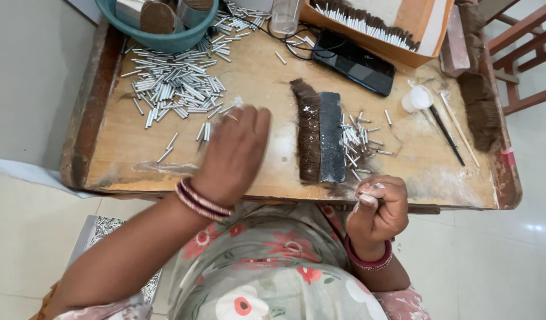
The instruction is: The recorder is inserting metal ferrules into bundles of bristles and securing them to create small brushes.
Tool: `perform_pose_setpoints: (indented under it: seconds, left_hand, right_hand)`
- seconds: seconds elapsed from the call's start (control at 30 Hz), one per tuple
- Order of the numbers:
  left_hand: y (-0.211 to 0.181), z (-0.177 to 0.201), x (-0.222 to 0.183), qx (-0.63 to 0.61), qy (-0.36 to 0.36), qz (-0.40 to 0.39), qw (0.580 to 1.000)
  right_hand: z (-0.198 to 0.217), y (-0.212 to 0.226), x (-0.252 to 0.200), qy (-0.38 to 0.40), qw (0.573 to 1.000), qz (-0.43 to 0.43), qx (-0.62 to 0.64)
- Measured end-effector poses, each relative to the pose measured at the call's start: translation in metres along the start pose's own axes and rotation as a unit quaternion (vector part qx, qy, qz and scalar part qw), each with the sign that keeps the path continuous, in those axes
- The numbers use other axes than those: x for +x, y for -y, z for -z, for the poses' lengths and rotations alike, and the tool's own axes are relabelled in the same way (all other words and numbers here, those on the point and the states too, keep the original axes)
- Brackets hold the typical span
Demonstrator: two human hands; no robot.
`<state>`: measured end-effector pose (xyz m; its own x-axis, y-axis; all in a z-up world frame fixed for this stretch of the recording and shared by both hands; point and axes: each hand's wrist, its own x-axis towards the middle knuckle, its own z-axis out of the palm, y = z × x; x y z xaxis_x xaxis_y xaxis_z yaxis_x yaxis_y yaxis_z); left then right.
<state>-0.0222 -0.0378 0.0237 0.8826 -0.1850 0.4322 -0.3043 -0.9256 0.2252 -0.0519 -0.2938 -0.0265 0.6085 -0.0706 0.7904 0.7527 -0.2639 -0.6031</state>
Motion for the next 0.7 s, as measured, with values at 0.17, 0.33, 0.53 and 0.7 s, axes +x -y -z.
perform_pose_setpoints:
  seconds: [0.17, 0.33, 0.53, 0.7]
  left_hand:
    - [-0.067, -0.007, -0.025, -0.45, -0.031, -0.047, 0.891]
    - [-0.101, -0.046, -0.033, -0.81, 0.009, 0.075, 0.582]
    - [-0.106, -0.056, -0.034, -0.895, 0.045, 0.171, 0.408]
    - [-0.108, -0.047, -0.037, -0.909, 0.075, 0.205, 0.355]
  right_hand:
    - [-0.006, 0.003, -0.011, -0.008, 0.989, -0.071, 0.128]
    - [-0.016, -0.001, -0.013, -0.028, 0.972, -0.114, 0.206]
    - [-0.029, -0.002, -0.005, -0.068, 0.976, -0.071, 0.195]
    - [-0.024, 0.0, -0.005, -0.071, 0.997, 0.025, 0.03]
